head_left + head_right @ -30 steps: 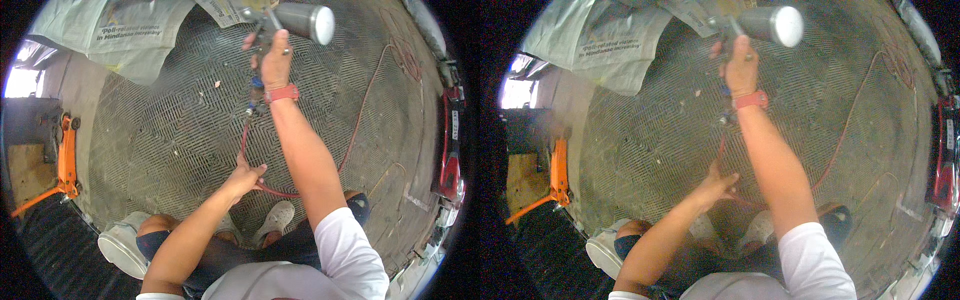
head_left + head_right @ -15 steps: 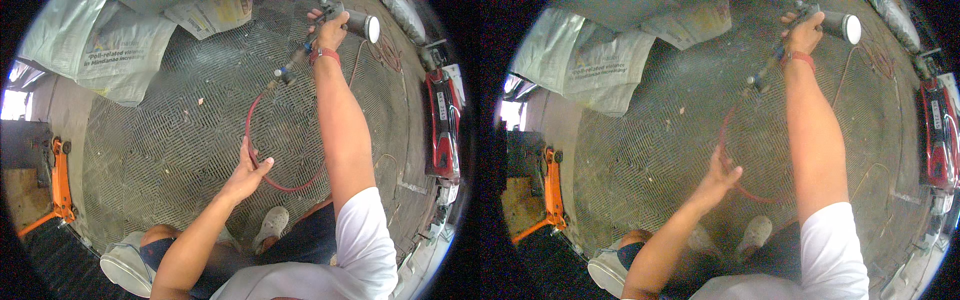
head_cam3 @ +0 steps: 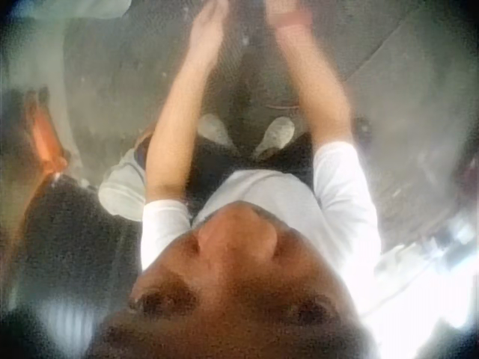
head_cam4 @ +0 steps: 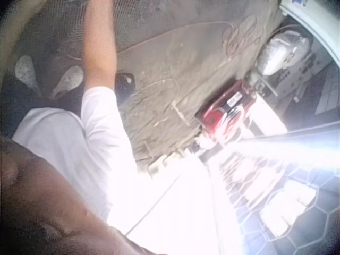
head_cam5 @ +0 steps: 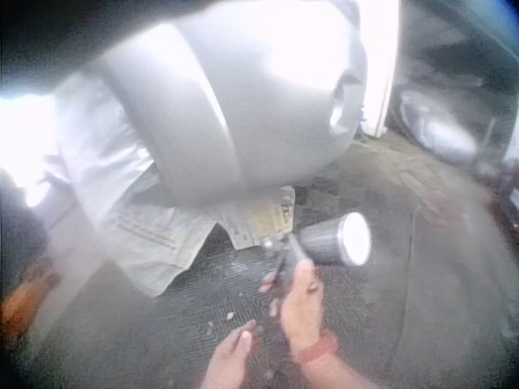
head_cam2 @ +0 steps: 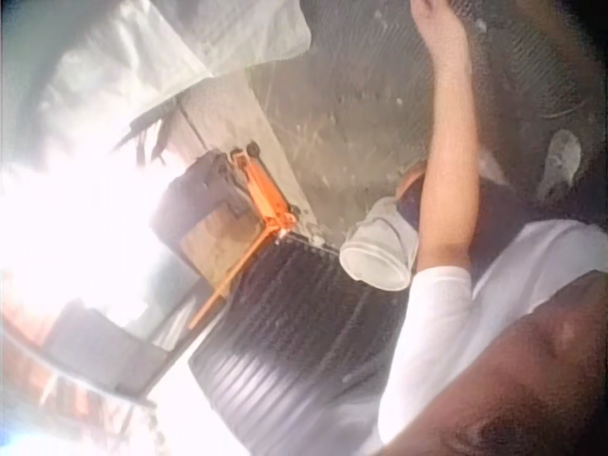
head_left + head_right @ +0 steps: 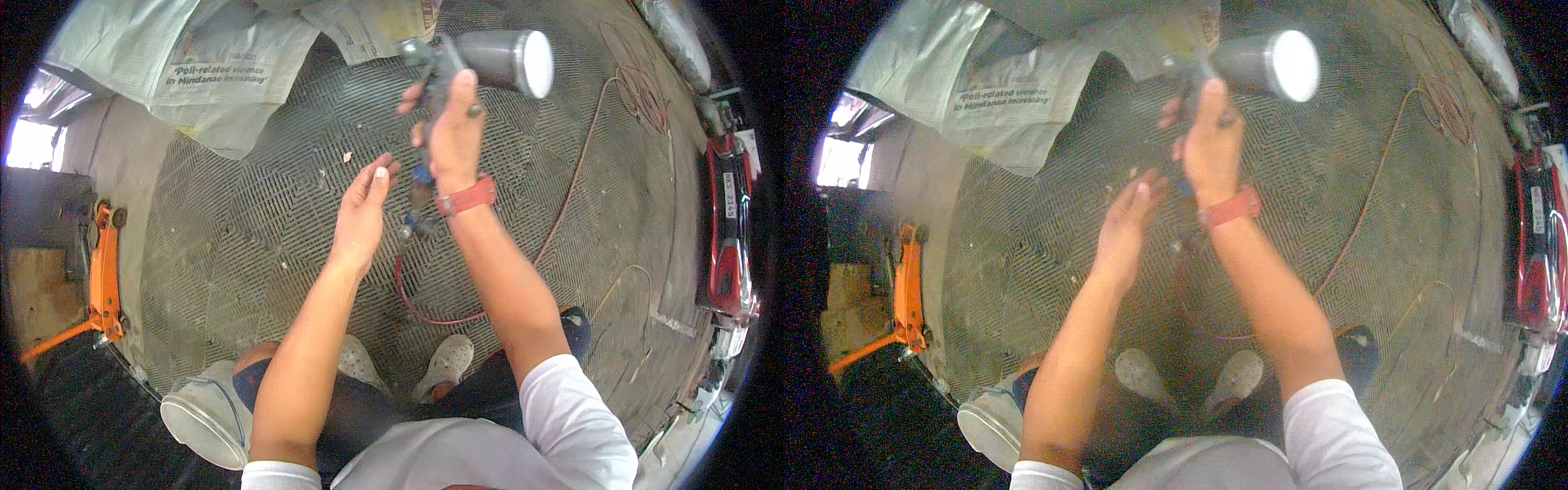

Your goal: The person sprays paint onto a car bumper using a spray gun, then uses a heat gun to dry the surface, and finally applies another coat of paint. The bumper is partially covered with newspaper to protect adjacent areas.

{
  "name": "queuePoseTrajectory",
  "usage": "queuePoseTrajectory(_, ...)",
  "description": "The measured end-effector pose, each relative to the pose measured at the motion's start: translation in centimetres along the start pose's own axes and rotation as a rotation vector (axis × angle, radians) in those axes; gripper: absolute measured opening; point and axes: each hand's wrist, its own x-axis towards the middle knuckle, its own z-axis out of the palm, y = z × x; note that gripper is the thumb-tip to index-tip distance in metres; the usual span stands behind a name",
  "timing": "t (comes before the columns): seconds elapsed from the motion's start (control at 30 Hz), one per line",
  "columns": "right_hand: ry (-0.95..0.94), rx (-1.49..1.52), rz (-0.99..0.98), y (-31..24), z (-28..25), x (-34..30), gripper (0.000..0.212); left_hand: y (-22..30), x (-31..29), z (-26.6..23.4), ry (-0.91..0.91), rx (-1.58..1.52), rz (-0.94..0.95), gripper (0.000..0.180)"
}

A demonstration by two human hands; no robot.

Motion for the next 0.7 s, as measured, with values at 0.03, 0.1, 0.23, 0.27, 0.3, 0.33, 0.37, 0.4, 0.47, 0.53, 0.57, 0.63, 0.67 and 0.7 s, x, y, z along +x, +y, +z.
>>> queuePoseTrajectory(0.03, -0.046, -0.002, -0.003, 0.6, 1.1, -0.8, 0.065, 0.0, 0.3, -0.5, -0.011, -0.065, -0.023, 0.050)
queuePoseTrajectory(0.1, -0.141, -0.063, -0.042, 1.4, 2.8, -2.2, 0.066, 0.4, 0.2, -0.7, 0.014, -0.134, -0.065, 0.045)
queuePoseTrajectory(0.23, -0.265, -0.048, -0.003, 0.1, 4.2, -3.3, 0.067, 0.1, 0.3, -0.8, -0.031, -0.246, -0.098, 0.041)
queuePoseTrajectory(0.27, -0.209, -0.084, -0.017, 0.0, 4.0, -3.7, 0.067, -0.3, 0.3, -0.6, -0.066, -0.277, -0.098, 0.041)
queuePoseTrajectory(0.3, -0.150, -0.118, -0.034, 0.0, 3.6, -4.0, 0.067, -0.1, 0.3, -0.2, -0.104, -0.306, -0.097, 0.041)
queuePoseTrajectory(0.33, -0.092, -0.151, -0.051, 0.1, 3.3, -4.3, 0.067, 0.2, 0.3, 0.0, -0.142, -0.334, -0.095, 0.040)
queuePoseTrajectory(0.37, -0.024, -0.135, -0.062, 0.4, 3.2, -4.4, 0.067, 0.5, -0.2, -0.1, -0.174, -0.378, -0.189, 0.038)
queuePoseTrajectory(0.4, -0.016, -0.138, -0.047, 0.2, 3.0, -4.5, 0.067, 0.4, -0.1, -0.2, -0.184, -0.382, -0.207, 0.037)
queuePoseTrajectory(0.47, 0.001, -0.142, -0.016, 0.0, 2.9, -4.7, 0.067, 0.0, 0.1, -0.7, -0.203, -0.390, -0.241, 0.034)
queuePoseTrajectory(0.53, -0.033, -0.147, -0.042, 0.1, 3.3, -4.4, 0.068, -0.1, 0.1, -0.7, -0.173, -0.468, -0.213, 0.031)
queuePoseTrajectory(0.57, -0.052, -0.148, -0.069, 0.2, 3.9, -4.3, 0.069, -0.2, 0.0, -0.9, -0.151, -0.486, -0.209, 0.031)
queuePoseTrajectory(0.63, -0.101, -0.121, -0.042, -0.1, 4.9, -4.3, 0.069, 0.5, -0.5, -0.9, -0.089, -0.532, -0.190, 0.031)
queuePoseTrajectory(0.67, -0.155, -0.106, -0.017, -0.4, 5.1, -4.2, 0.066, 0.7, -1.0, -0.6, -0.050, -0.562, -0.173, 0.031)
queuePoseTrajectory(0.7, -0.212, -0.090, 0.007, -0.8, 5.3, -4.0, 0.063, 1.1, -1.5, -0.4, -0.009, -0.594, -0.155, 0.031)
